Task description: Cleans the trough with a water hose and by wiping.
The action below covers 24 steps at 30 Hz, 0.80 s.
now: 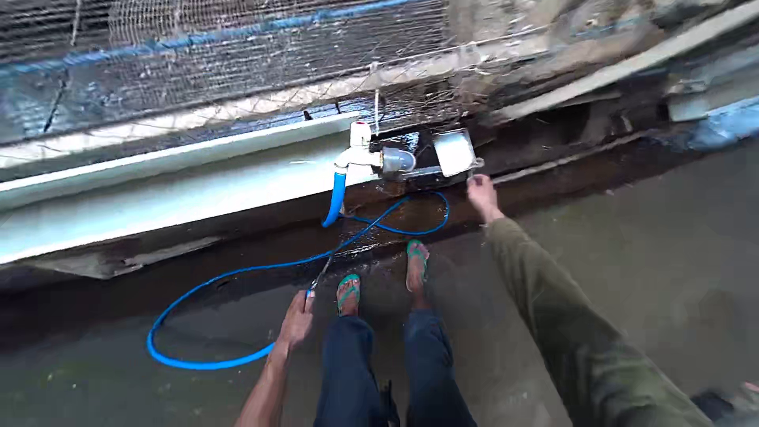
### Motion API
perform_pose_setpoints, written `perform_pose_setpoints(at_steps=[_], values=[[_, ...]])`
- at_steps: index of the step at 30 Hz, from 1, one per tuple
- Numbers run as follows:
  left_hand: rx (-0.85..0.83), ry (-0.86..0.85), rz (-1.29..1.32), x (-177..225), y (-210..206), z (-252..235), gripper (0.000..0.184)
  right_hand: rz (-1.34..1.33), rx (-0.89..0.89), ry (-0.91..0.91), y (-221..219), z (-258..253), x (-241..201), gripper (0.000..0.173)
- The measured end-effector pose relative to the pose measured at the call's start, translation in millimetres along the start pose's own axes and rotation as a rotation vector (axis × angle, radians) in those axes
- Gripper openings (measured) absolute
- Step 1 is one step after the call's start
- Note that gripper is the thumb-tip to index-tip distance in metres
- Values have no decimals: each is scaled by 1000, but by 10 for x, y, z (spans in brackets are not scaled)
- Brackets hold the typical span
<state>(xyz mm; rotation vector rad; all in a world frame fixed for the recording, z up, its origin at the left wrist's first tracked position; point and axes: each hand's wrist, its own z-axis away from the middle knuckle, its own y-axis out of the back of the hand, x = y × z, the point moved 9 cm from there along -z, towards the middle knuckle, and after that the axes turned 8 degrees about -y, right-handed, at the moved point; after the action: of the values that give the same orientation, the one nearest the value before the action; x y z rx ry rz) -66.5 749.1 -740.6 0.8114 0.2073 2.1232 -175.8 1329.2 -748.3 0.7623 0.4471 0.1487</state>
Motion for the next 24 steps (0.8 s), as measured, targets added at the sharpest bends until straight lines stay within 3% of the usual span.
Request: perform_pose_setpoints(at_steps=[4, 8, 11, 14, 19, 24], values=[[102, 15, 45, 87, -357, -325, 46, 197, 51, 39, -99, -1079, -376, 61], [152, 60, 140, 95, -790, -600, 43, 278, 116, 91, -187, -1331, -521, 59], [135, 79, 198, 197, -1027, -706, 41, 161, 199, 242, -19, -947, -572, 52], [155, 39, 234, 419, -1091, -771, 40, 91, 95, 283, -129, -164, -494, 46], [120, -7, 242, 847, -1200, -862, 41, 19, -302, 100, -1495, 850, -29, 53], [93, -4, 250, 1189, -1151, -960, 41, -390, -570, -133, -2696, 1081, -6, 61]])
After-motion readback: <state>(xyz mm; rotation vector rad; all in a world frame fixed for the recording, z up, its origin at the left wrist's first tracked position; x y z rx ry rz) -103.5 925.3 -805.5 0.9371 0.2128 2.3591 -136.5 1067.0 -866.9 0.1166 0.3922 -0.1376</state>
